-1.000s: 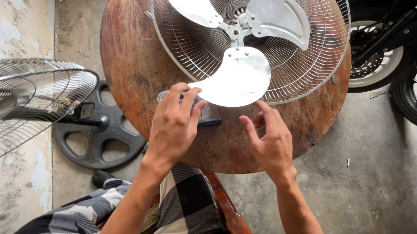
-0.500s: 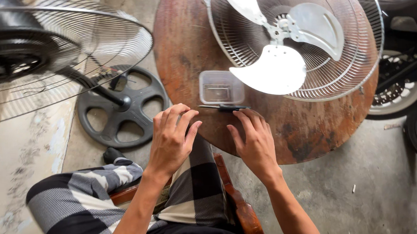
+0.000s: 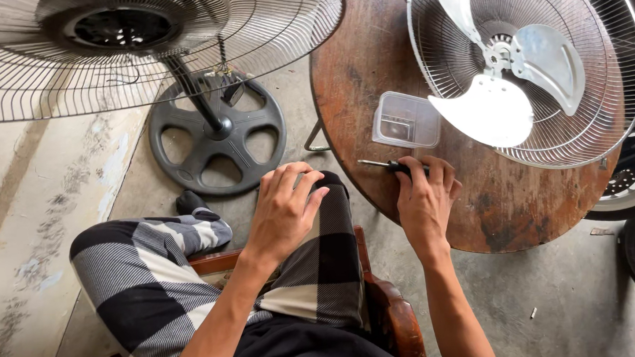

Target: The person removes the front wire cage of a standing electric fan, then detaches the fan blades from the motor shaft. The removed parts are placed on a nearby wooden table. A screwdriver is used to loosen the central retaining nut.

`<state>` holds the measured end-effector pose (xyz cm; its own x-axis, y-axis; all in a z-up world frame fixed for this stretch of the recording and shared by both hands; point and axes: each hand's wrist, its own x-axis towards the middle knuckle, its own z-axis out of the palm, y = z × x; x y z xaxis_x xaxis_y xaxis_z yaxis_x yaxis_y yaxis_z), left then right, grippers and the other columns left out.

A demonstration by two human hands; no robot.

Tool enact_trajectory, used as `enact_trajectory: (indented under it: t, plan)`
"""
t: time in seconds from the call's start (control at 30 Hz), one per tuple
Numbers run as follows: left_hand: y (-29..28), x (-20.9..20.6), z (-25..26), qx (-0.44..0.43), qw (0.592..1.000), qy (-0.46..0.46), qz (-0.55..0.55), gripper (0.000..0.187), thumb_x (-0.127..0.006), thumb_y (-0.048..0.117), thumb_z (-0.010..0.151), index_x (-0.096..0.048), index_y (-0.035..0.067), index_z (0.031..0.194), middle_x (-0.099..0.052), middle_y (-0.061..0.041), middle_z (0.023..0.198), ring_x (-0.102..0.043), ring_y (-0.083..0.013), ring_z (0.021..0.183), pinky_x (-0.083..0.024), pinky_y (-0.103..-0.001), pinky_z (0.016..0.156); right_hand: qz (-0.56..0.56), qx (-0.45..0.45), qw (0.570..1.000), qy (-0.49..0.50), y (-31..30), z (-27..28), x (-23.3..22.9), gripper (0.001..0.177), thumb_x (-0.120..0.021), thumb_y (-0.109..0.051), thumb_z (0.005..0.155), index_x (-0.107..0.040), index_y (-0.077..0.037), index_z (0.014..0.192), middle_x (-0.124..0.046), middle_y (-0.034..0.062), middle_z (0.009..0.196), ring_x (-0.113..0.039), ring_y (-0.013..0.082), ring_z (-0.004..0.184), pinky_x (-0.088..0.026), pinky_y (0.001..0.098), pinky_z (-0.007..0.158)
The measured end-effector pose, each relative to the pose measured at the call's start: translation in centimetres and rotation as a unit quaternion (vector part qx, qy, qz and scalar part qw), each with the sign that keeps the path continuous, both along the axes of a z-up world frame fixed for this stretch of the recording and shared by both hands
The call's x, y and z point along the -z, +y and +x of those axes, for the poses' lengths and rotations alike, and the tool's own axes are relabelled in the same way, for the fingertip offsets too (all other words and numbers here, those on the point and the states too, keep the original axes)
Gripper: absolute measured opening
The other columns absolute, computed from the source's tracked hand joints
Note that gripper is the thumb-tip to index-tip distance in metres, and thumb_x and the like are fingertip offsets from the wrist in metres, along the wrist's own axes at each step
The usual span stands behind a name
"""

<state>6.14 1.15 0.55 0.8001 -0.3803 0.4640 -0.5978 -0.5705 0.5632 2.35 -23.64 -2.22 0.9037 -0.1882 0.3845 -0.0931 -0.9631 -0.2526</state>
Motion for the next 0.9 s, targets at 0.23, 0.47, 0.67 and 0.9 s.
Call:
enact_trajectory:
  t: [0.23,0.47,0.67,0.9]
  plan:
    - [2.9,-0.1,-0.2,-0.024,1.0,-0.003,-0.011,0.022,-0.072,0.018,0.095,-0.066,0.009,0.114,-0.061,-0.007,0.118,-0.058,-0.026,0.117,-0.043,-0.043,0.101,0.058,-0.092,0.994,0.002,4.2,0.1,-2.5,0.021,-0.068,-0.015,0.098,-0.066,-0.01,0.118,-0.066,0.0065,0.116,-0.059,0.0267,0.114,-0.035,0.0474,0.099]
    - [8.9,-2.0,1.2,-0.095,0.993,-0.074,0.005,0.024,-0.075,0.02,0.096,-0.067,0.008,0.115,-0.06,-0.007,0.119,-0.059,-0.0259,0.114,-0.044,-0.041,0.1,0.221,-0.163,0.961,0.014,9.7,1.4,-5.0,0.022,-0.064,-0.014,0.102,-0.06,-0.003,0.12,-0.066,0.014,0.112,-0.065,0.0295,0.103,-0.05,0.0393,0.09]
    - [14.6,-5.7,3.5,-0.143,0.975,-0.161,0.047,0.024,-0.077,0.02,0.101,-0.066,0.007,0.119,-0.059,-0.009,0.124,-0.058,-0.0261,0.118,-0.044,-0.043,0.104,0.248,-0.245,0.936,-0.046,13.7,4.1,-6.8,0.022,-0.057,-0.009,0.108,-0.051,0.003,0.126,-0.062,0.0179,0.112,-0.064,0.0295,0.1,-0.052,0.04,0.089]
    - [20.2,-9.7,6.3,-0.197,0.917,-0.304,0.168,0.026,-0.08,0.02,0.108,-0.066,0.006,0.124,-0.057,-0.011,0.131,-0.056,-0.0273,0.128,-0.042,-0.044,0.111,0.172,-0.249,0.948,-0.094,17.2,10.2,-8.6,0.028,-0.068,-0.018,0.104,-0.054,0.0,0.121,-0.053,0.012,0.099,-0.052,0.0196,0.078,-0.049,0.0326,0.069]
